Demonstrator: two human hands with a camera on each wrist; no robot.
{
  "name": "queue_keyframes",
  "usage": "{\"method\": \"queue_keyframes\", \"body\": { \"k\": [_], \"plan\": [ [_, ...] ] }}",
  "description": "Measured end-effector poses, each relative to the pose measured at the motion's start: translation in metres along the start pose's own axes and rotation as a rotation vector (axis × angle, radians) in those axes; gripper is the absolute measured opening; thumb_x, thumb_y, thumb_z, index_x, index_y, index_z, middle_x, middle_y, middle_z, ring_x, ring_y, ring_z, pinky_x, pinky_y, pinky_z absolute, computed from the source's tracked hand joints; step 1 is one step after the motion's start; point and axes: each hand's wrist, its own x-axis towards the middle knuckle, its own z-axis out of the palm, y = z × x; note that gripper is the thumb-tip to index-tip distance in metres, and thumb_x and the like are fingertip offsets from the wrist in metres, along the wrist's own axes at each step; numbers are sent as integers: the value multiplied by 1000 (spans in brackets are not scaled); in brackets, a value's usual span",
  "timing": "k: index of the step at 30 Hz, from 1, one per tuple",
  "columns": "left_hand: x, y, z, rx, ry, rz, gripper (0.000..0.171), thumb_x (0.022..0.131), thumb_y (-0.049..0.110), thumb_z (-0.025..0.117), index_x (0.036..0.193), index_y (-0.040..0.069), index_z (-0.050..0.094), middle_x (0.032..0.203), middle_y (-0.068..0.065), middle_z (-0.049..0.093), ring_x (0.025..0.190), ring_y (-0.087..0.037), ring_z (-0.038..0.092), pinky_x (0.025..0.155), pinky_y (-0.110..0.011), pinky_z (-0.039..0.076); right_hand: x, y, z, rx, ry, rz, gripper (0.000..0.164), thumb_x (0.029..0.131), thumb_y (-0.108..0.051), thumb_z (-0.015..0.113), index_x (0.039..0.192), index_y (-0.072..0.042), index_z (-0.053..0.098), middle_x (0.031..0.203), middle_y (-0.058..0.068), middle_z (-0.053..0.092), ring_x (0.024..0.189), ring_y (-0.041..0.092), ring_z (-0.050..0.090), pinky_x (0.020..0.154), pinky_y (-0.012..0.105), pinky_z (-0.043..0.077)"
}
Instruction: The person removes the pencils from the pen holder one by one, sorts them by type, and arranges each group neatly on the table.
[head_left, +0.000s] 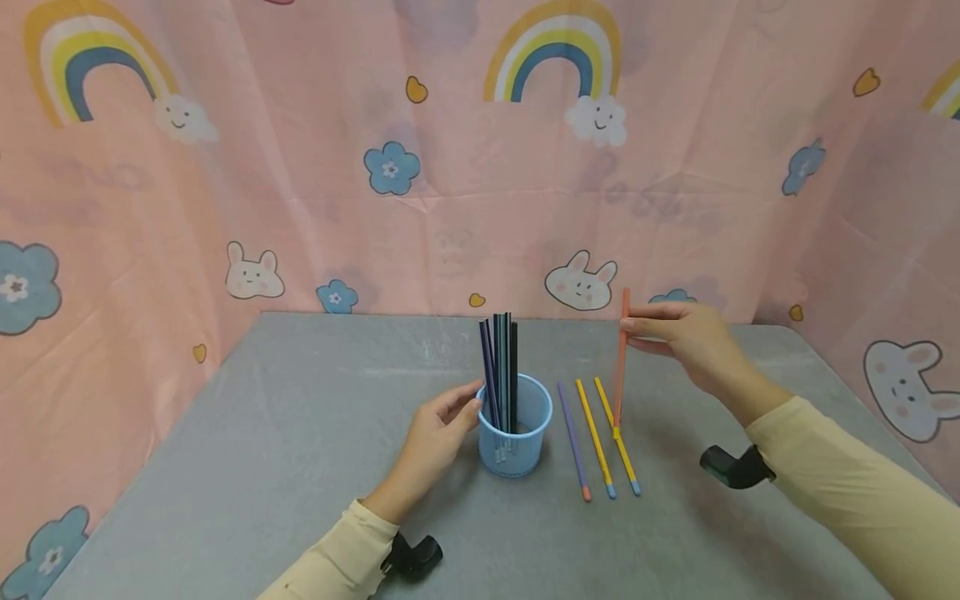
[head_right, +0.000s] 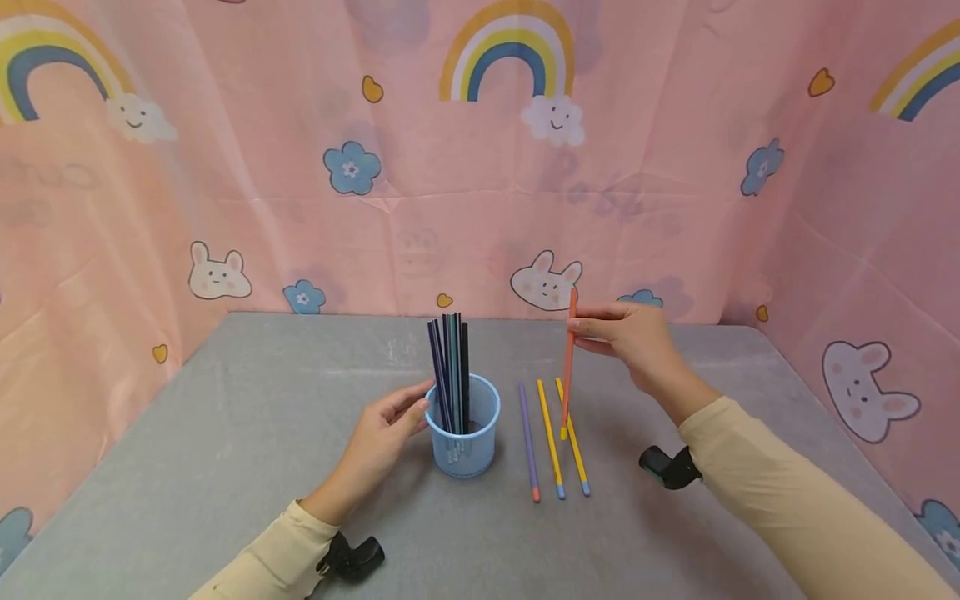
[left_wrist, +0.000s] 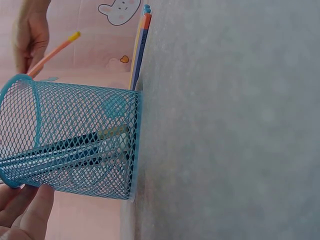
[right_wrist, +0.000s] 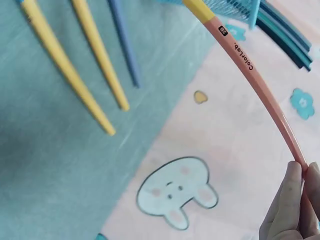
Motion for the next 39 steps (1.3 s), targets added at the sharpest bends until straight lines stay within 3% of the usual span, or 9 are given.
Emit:
{"method": "queue_keyframes", "body": {
  "k": [4, 7, 17, 30, 39],
  "plan": [
    [0, 0, -1, 6, 6, -11, 40, 102, 17, 57, 137, 0, 56, 142, -17, 58, 128, -31, 59, 98, -27, 55, 5, 9, -8, -27, -3, 43, 55, 94, -23, 71, 136, 7, 54, 94, -20, 69, 88, -4, 70, 85, 21, 61],
    [0, 0, -1, 10, 1, -16, 40, 102, 19, 57, 138, 1, 56, 142, -16, 58, 128, -30, 59, 99, -28, 55, 7, 16, -12, -50, -15, 86, 62, 93, -24, 71, 140, 10, 48, 91, -21, 68, 86, -5, 70, 84, 21, 61],
    [0, 0, 0, 14, -6, -18, 40, 102, 18, 57, 138, 0, 56, 142, -17, 57, 129, -31, 59, 100, -28, 55, 14, 36, -23, -87, -83, 174, 58, 94, -20, 70, 137, 13, 49, 89, -14, 74, 85, -1, 71, 83, 22, 61],
    [0, 1, 0, -4, -3, -5, 40, 102, 16, 57, 137, -2, 56, 142, -18, 57, 129, -32, 58, 99, -27, 55, 18, 60, -21, -138, -128, 245, 57, 94, -19, 69, 136, 14, 50, 97, -3, 76, 83, 2, 72, 88, 31, 61],
    [1, 0, 0, -14, 2, -1, 39, 101, 14, 58, 136, -4, 56, 141, -20, 58, 127, -33, 59, 99, -28, 55, 27, 72, -14, -153, -108, 314, 53, 94, -17, 69, 134, 13, 53, 93, -1, 76, 79, 5, 72, 84, 32, 62]
  ]
}}
